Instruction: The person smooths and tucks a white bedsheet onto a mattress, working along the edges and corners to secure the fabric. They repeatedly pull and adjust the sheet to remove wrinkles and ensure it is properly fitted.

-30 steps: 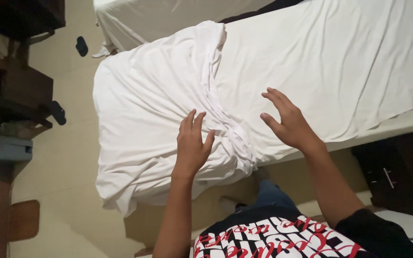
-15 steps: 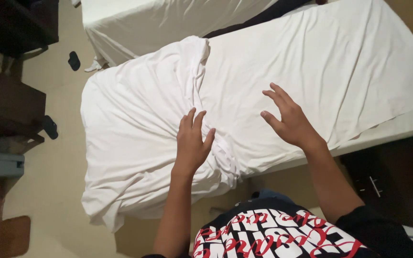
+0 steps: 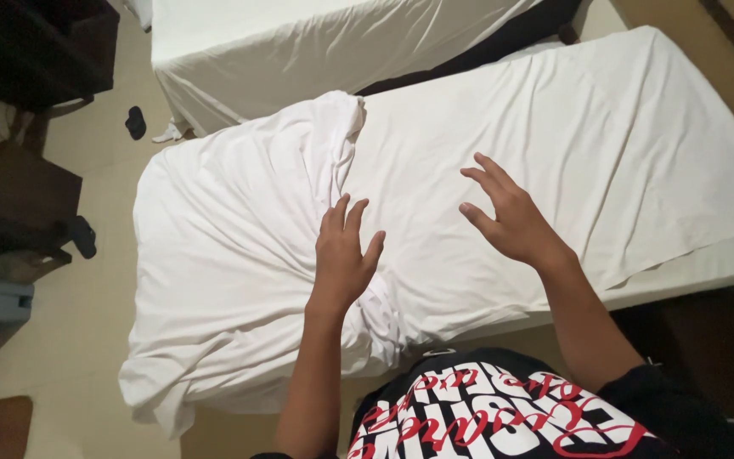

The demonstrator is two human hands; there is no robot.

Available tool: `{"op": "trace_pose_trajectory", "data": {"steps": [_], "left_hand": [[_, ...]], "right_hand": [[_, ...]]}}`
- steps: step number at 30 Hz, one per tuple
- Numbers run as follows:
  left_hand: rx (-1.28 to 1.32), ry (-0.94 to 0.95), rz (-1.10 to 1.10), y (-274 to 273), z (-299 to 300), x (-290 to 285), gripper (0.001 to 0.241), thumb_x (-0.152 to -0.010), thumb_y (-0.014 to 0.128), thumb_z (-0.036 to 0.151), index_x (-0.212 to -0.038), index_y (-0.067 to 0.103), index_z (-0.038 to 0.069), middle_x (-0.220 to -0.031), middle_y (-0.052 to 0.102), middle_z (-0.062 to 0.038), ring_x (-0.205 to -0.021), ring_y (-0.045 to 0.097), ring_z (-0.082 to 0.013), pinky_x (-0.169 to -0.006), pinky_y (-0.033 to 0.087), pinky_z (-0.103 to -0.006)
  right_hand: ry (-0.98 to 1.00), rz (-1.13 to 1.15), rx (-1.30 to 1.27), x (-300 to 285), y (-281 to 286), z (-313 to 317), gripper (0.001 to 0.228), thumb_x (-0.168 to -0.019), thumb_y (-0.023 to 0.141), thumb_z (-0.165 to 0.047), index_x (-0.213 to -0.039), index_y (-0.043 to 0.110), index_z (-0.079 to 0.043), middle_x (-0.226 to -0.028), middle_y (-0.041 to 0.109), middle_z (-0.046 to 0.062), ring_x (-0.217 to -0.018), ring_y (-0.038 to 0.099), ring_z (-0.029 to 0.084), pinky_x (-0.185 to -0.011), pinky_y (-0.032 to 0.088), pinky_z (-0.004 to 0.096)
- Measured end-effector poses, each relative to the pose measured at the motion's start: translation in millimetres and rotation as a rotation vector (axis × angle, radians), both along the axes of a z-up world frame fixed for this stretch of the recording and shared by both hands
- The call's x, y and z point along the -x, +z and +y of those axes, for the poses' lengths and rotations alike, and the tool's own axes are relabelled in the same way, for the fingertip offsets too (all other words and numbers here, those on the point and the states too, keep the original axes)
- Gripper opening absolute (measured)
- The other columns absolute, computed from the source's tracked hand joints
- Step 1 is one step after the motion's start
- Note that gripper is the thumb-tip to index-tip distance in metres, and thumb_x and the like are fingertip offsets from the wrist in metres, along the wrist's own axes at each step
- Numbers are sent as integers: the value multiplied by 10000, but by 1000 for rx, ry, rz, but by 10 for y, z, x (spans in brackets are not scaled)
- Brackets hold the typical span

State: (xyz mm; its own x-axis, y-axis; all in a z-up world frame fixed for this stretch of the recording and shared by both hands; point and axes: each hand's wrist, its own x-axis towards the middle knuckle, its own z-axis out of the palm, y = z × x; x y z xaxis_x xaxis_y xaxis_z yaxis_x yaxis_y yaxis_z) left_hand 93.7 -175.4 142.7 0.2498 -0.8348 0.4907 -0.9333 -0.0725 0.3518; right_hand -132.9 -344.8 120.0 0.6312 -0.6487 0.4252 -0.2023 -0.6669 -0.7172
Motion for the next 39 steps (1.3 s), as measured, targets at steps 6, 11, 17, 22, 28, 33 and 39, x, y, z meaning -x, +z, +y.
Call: {"op": "trace_pose_trajectory", "data": {"steps": [6,11,17,22,28,33,39], "left_hand": [[30,-26,41,-23,-199,111,548,-904,736,202,-1393,554,32,-1490,476,-275,-1335,474,-458,-1091,416,-521],[13,-35,54,-76,-286,148,555,-895,739,203,-1388,553,31,-1488,475,-272,-1338,469,-455,-1082,420,-516],[-11,-22,59,-83,-277,146,556,-897,735,202,-1392,551,30,-1496,470,-271,-1355,460,-454,-1087,417,-515],[-32,12,38,-63,-229,122,553,-894,737,202,-1388,557,28,-1494,466,-278,-1357,450,-460,-1087,407,-523],[-36,17,44,-80,-168,77,552,-907,732,213,-1395,552,31,-1488,478,-278,-1347,470,-452,-1105,410,-521],[-41,9,26,-146,-150,90,570,-891,740,212,-1396,548,30,-1488,471,-282,-1337,456,-471,-1088,406,-526],[-58,-2,36,-150,-154,130,556,-896,736,208,-1390,550,32,-1488,478,-275,-1337,469,-462,-1086,412,-523]], "right_hand": [[7,6,24,97,-29,-165,507,-970,649,-263,-1429,540,-77,-1613,409,199,-1443,441,411,-1099,442,482],[-6,11,21,151,-68,-240,505,-971,652,-263,-1430,544,-81,-1608,414,197,-1451,434,403,-1116,426,482],[-4,17,-4,121,-92,-249,512,-965,655,-264,-1430,543,-82,-1612,408,191,-1456,427,397,-1127,416,480],[28,11,-10,62,-88,-225,510,-967,649,-258,-1432,538,-80,-1615,400,197,-1456,421,400,-1125,409,484],[39,1,2,35,-123,-200,510,-968,657,-264,-1428,538,-80,-1608,414,198,-1444,444,401,-1119,427,480],[29,-11,-25,38,-134,-156,503,-959,657,-261,-1419,549,-91,-1605,420,190,-1440,448,398,-1106,436,474],[19,10,-47,97,-182,-134,509,-958,652,-262,-1425,545,-90,-1608,412,187,-1439,443,398,-1114,424,475]]}}
